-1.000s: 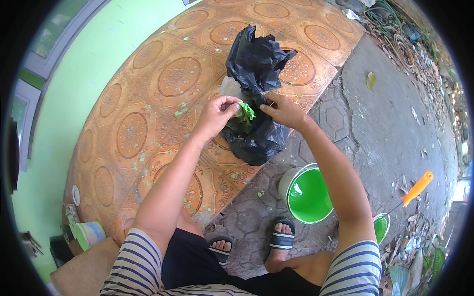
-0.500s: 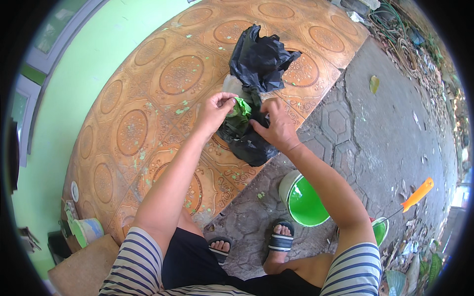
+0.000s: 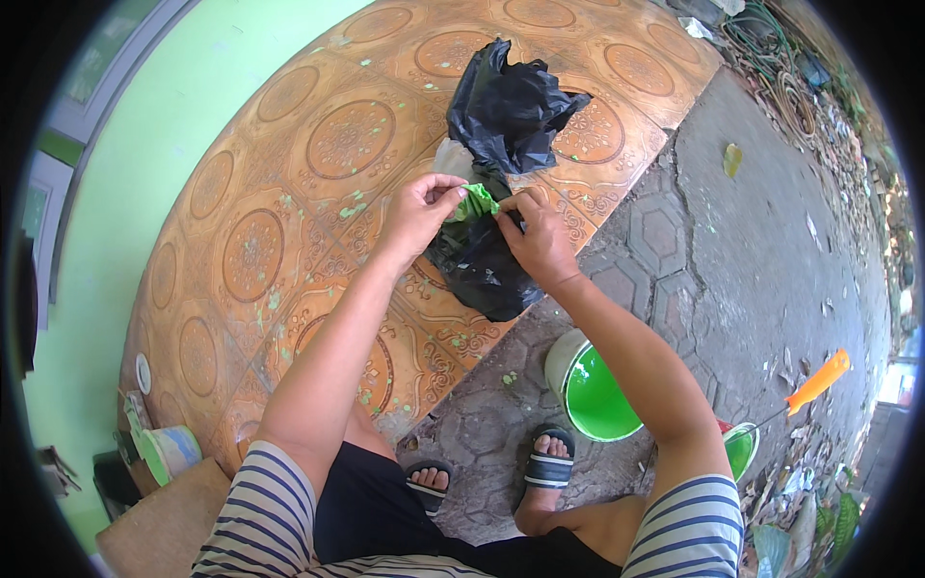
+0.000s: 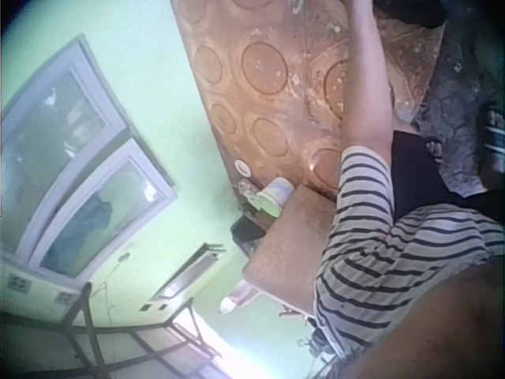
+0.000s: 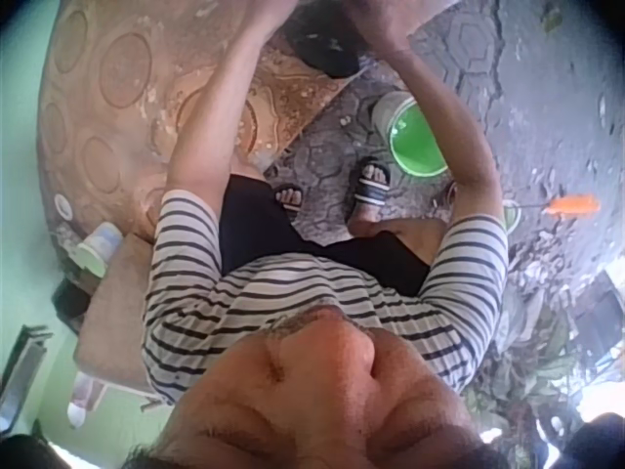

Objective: The person walks out of a room and puts on sandals. They then pick up a paint roller and a bucket of green paint. The person pours the green paint into a larger bucket containing a grey liquid and stirs the mixture with a stick. They also handle a black plastic bag and a clear plastic bag, placing items inside them.

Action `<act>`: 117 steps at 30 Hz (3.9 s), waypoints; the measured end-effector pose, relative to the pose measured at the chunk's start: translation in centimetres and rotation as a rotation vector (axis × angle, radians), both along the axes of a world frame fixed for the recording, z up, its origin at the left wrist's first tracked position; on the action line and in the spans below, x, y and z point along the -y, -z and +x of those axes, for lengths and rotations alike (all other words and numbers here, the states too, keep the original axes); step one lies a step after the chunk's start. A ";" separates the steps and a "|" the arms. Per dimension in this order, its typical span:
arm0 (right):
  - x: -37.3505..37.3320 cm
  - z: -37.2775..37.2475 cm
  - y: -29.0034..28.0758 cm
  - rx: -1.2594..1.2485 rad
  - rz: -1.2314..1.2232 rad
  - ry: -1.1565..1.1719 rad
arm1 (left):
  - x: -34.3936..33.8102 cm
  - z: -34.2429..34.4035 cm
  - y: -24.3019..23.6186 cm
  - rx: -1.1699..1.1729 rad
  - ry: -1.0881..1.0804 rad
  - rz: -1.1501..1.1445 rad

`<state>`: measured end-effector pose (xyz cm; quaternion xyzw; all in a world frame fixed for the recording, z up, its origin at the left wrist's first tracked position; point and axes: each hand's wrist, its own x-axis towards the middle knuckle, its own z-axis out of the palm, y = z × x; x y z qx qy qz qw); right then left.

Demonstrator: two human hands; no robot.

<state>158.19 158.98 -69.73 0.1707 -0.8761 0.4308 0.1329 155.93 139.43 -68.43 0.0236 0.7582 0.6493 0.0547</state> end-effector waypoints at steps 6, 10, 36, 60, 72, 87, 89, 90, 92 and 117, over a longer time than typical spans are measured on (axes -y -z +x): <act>-0.5 -0.4 -1.0 -0.006 0.005 -0.032 | 0.6 -0.1 0.5 -0.090 0.008 -0.040; -0.9 -0.2 -2.1 -0.062 0.016 -0.087 | 2.2 -0.1 2.0 -0.129 -0.063 -0.219; -2.5 2.5 -4.5 -0.004 0.033 -0.179 | 3.7 -5.3 14.1 0.183 0.002 -0.754; -2.3 -2.9 -1.0 0.284 -0.204 0.085 | 3.3 -4.0 6.1 -0.097 0.048 -0.397; 1.6 -4.7 2.2 0.505 -0.508 0.177 | 0.8 -2.3 5.9 0.004 0.229 -0.286; 0.7 -3.5 3.9 0.491 -0.554 0.119 | -2.1 -1.8 7.6 0.008 0.014 -0.268; 0.4 -3.1 4.6 0.485 -0.531 0.116 | -2.5 -1.9 8.0 0.012 -0.030 -0.310; 0.1 -3.0 5.5 0.477 -0.524 0.113 | -2.9 -2.2 8.4 0.000 -0.041 -0.314; -0.8 -2.8 6.8 0.460 -0.509 0.105 | -3.9 -2.4 8.5 -0.003 -0.057 -0.336; -15.1 15.6 -8.2 0.485 -0.424 0.479 | 11.4 -0.7 11.4 0.258 -0.137 0.029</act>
